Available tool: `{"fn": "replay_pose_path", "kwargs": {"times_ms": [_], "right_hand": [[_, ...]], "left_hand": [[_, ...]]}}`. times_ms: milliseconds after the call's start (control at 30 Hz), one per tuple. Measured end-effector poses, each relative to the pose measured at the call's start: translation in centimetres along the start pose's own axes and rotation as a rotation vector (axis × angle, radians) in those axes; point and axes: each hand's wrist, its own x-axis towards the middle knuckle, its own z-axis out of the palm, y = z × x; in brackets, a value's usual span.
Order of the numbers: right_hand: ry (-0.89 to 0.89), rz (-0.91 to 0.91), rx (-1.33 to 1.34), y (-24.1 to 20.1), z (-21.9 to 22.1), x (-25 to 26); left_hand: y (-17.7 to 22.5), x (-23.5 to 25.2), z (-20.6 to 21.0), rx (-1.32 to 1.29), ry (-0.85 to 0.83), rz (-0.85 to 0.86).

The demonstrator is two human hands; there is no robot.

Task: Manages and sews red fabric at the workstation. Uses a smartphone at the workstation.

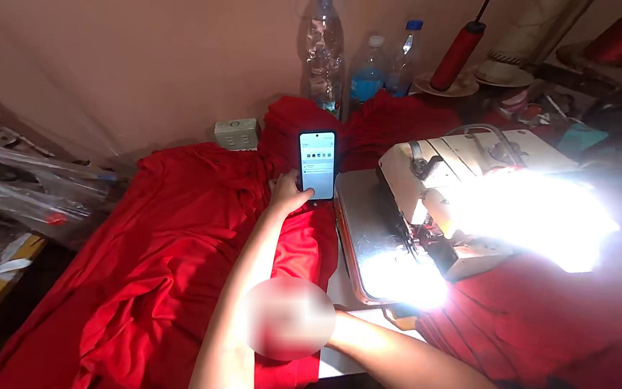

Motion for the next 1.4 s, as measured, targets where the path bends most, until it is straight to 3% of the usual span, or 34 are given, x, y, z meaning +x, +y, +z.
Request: {"fn": "replay_pose_path", "kwargs": {"times_ms": [133,200,333,433,567,667,767,867,933,1000,1067,1133,1300,1400], "right_hand": [[0.023,-0.009,0.015,0.1,0.1,-0.1],[0.037,-0.025,0.070,0.1,0.0,-0.3],[0.047,-0.007,0.106,0.0,-0.8,-0.5],[0.134,0.056,0.123,-1.6,-1.8,-0.6],[0.369,-0.027,0.137,-6.5,-4.4,-0.1],[0.518,-0.155,0.057,-11.0,-7.4,-1.3],[0.671,-0.245,-0.085,-14.5,-9.5,-3.2],[0.765,-0.312,-0.267,-15.7,-10.2,-4.0],[0.798,-0.284,-0.205,-14.9,-9.3,-3.3],[0.746,-0.169,-0.038,-13.1,-7.7,-2.1],[0.627,0.035,0.181,-11.8,-6.4,-0.7],[0.509,0.187,0.424,-10.4,-5.7,0.1],[0.378,0.368,0.715,-9.6,-6.2,-1.0],[0.336,0.392,0.719,-9.8,-6.6,-1.2]], "left_hand": [[-0.2,0.8,0.0,-0.132,0.041,-0.049],[-0.1,0.0,-0.6,-0.294,0.195,-0.078],[1.7,-5.2,-5.5,-0.375,0.447,0.094],[2.4,-12.1,-9.3,-0.393,0.317,0.205],[3.4,-21.4,-11.1,-0.145,-0.205,0.216],[2.7,-23.9,-12.7,0.138,-0.196,0.199],[1.8,-24.5,-15.0,0.173,-0.219,0.191],[1.9,-24.7,-17.7,0.066,-0.085,0.356],[1.6,-24.0,-20.1,-0.084,0.077,0.344],[0.8,-22.5,-21.4,-0.054,0.282,0.293],[1.9,-21.2,-20.7,0.185,0.448,0.103],[4.0,-21.0,-18.0,0.235,0.507,-0.031],[7.4,-26.9,-8.6,-0.105,0.319,0.156],[6.2,-27.2,-4.9,-0.077,0.494,0.323]]}}
